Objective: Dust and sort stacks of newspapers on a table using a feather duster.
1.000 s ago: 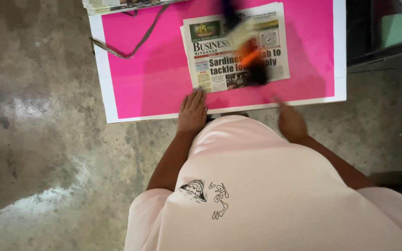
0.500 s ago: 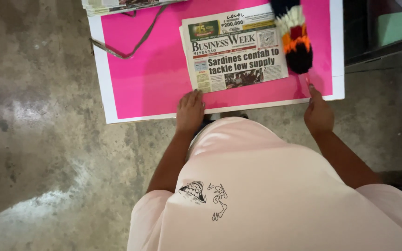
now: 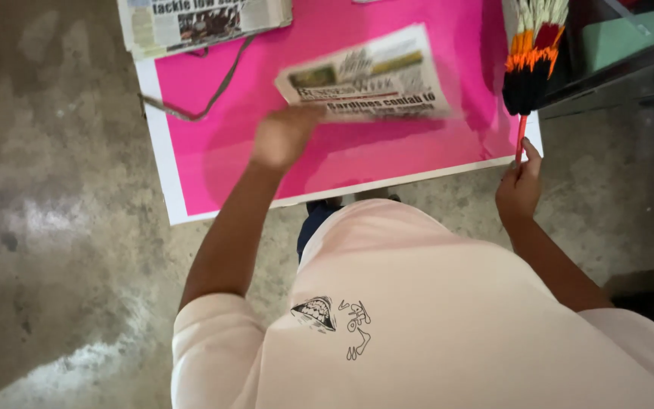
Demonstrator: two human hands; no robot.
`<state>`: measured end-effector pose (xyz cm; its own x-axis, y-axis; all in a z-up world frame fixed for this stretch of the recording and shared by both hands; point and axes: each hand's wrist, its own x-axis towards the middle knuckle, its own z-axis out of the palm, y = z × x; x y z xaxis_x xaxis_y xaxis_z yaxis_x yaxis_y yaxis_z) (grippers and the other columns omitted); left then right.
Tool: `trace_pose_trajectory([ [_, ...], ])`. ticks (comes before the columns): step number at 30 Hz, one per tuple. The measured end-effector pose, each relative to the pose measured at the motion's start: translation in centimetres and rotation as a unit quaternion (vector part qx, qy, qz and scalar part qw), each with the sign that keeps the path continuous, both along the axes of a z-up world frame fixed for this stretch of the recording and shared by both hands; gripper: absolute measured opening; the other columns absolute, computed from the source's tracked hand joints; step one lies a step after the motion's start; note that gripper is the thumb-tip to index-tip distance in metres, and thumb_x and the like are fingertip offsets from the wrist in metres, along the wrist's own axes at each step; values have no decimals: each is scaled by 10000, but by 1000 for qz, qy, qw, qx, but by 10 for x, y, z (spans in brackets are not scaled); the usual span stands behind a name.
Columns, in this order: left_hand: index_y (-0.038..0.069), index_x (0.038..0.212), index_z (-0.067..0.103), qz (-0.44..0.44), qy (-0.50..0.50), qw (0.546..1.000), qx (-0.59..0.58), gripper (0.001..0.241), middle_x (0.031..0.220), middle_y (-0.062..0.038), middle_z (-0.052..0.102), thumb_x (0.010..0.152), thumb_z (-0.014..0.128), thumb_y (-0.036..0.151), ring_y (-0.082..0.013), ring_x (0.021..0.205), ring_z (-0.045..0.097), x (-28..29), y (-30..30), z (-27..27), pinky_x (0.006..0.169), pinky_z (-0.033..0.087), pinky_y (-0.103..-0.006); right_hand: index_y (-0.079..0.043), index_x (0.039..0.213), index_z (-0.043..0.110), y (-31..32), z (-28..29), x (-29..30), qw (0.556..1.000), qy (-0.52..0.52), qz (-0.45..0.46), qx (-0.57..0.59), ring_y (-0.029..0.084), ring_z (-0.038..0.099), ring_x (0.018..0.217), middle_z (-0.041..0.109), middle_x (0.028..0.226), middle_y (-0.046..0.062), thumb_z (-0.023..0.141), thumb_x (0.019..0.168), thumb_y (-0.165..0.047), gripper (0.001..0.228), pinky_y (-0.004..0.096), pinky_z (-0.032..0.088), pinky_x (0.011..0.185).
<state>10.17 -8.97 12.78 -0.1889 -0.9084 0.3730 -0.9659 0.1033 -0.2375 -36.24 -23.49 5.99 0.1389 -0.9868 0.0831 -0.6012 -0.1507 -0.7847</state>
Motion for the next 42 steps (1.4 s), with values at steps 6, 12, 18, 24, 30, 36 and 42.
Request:
trace_pose_trajectory([
  [6, 61, 1151, 748, 5, 459, 878, -137, 356, 1134, -138, 760, 854, 693, -127, -278, 983, 745, 24, -41, 97, 899, 619, -356, -79, 1585, 369, 21, 14, -4, 999, 24, 15, 19, 185, 508, 758, 522, 941, 83, 387, 1057, 93, 555, 348, 444, 694],
  [12, 24, 1076, 731, 83, 578, 807, -91, 177, 735, 0, 624, 923, 646, 1, -94, 592, 470, 77, -95, -27, 513, 388, -254, -164, 1620, 338, 35, 15, 12, 1000, 19, 10, 22, 173, 530, 728, 559, 935, 71, 410, 1090, 71, 584, 324, 455, 655],
  [18, 118, 1595, 217, 331, 523, 784, -43, 921, 1436, -179, 536, 857, 747, -39, -285, 1184, 628, 36, -71, -125, 1048, 568, -387, -29, 1612, 355, 54, 28, 49, 989, 100, 108, 14, 189, 496, 539, 609, 782, 107, 388, 1137, -52, 477, 359, 407, 462],
  [24, 28, 1545, 394, 300, 326, 890, 108, 759, 1654, -200, 309, 937, 663, 393, -376, 1550, 261, -74, 5, -130, 1209, 299, -652, -178, 1246, 643, 65, 59, 87, 916, 281, 250, 138, 420, 679, 1139, 649, 1437, 26, 432, 1051, -258, 298, 595, 534, 984],
  [30, 90, 1581, 370, 299, 214, 925, 99, 822, 1673, -142, 287, 942, 583, 560, -308, 1574, 208, -70, 22, -174, 1233, 229, -652, -445, 1560, 400, 50, 39, 83, 856, 356, 355, 121, 379, 706, 1108, 671, 1293, 93, 338, 1079, -270, 515, 540, 559, 965],
  [36, 110, 1617, 318, 290, 180, 937, 78, 800, 1696, -106, 267, 990, 515, 565, -275, 1581, 213, -71, 23, -168, 1232, 229, -644, -358, 1658, 337, 1, -22, 14, 896, 400, 192, 37, 456, 721, 1040, 707, 1175, 219, 434, 1060, -140, 643, 562, 573, 931],
  [42, 76, 1524, 468, 246, 284, 926, 43, 705, 1579, -145, 461, 900, 653, 349, -323, 1501, 384, -87, 19, -123, 1214, 274, -631, -255, 1612, 415, 13, 33, 60, 941, 274, 196, 35, 508, 638, 1136, 605, 1439, 212, 416, 1058, -168, 561, 649, 499, 998],
])
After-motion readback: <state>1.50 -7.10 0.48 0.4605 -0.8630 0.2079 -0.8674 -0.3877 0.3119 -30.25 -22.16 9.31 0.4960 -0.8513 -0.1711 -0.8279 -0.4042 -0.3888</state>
